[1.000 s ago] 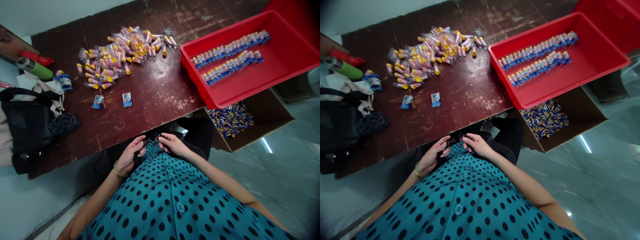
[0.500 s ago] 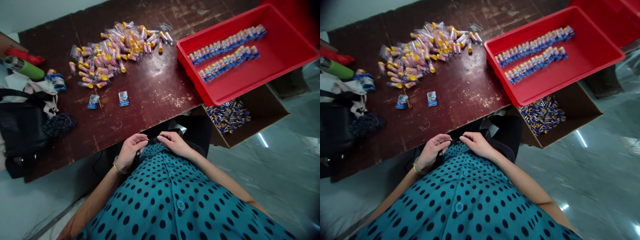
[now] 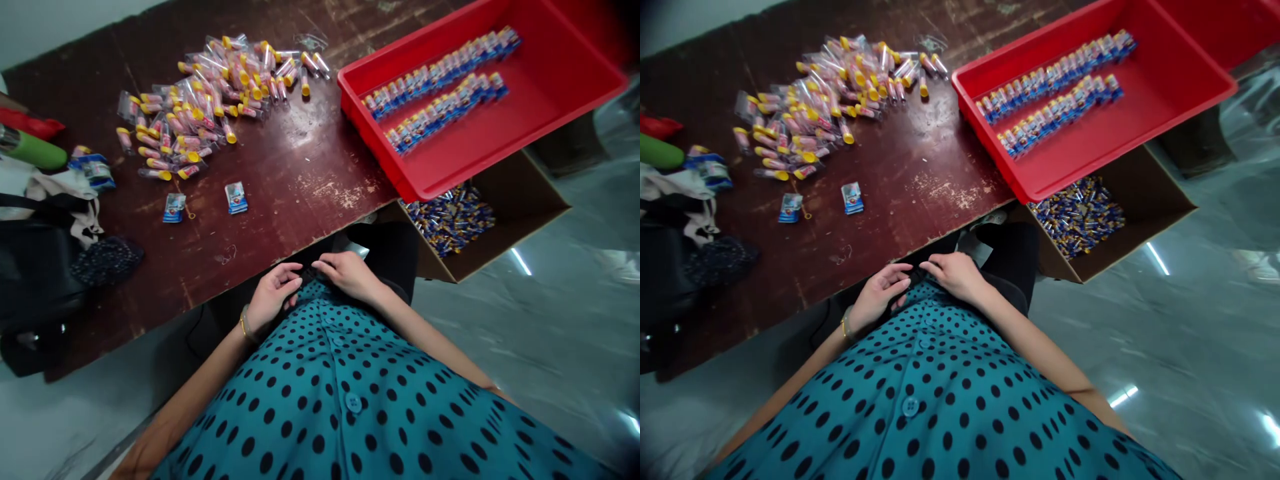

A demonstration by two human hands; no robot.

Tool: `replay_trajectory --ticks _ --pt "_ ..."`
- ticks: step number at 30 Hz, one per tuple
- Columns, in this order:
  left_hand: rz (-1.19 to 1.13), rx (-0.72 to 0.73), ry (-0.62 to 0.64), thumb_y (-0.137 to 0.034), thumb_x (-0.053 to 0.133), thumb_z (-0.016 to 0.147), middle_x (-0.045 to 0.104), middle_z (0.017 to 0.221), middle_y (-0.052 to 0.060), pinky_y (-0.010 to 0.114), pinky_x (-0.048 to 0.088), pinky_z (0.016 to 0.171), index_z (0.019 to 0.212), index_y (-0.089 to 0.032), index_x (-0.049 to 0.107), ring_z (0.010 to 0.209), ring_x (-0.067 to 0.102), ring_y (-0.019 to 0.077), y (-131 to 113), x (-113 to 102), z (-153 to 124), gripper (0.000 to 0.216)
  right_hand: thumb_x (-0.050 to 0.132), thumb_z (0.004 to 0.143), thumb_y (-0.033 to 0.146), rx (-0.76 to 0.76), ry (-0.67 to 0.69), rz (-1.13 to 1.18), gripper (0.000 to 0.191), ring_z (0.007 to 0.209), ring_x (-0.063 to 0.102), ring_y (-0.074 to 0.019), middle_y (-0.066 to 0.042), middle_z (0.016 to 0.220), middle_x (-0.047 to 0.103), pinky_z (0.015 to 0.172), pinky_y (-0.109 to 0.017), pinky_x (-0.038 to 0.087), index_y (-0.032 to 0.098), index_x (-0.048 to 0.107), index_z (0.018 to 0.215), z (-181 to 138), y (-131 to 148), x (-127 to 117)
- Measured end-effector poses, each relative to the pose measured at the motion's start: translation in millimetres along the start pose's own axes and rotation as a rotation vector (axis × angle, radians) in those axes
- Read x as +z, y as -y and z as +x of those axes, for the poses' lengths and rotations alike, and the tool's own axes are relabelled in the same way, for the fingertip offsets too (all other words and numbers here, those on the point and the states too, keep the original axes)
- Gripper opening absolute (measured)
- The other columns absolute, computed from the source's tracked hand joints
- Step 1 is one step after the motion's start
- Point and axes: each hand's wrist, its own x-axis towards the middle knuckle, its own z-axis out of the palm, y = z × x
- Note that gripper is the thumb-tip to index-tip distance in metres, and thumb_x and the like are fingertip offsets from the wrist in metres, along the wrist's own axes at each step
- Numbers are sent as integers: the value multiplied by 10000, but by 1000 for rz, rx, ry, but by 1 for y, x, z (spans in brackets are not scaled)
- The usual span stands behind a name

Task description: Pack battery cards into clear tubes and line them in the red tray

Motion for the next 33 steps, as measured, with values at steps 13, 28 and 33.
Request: replay_trajectory --ticks 13,28,33 --pt "251 12 436 -461 574 861 451 589 -38 193 216 389 814 -162 614 422 318 59 -29 53 29 305 562 914 466 306 -60 1428 458 377 243 -17 60 582 444 360 -148 259 172 371 620 -23 -5 -31" --pt "159 -109 720 -346 661 829 508 707 -39 185 264 433 1139 -204 558 460 345 48 -27 80 38 356 620 891 427 290 -458 1566 482 343 133 3 88 554 365 303 -125 215 179 317 611 -69 -29 -48" --pt "18 -198 645 -340 653 832 559 706 -11 194 228 424 1056 -187 556 443 398 55 -25 80 40 288 641 855 483 258 -444 1459 491 379 241 -8 53 625 465 360 -157 312 169 371 591 -57 -30 -50"
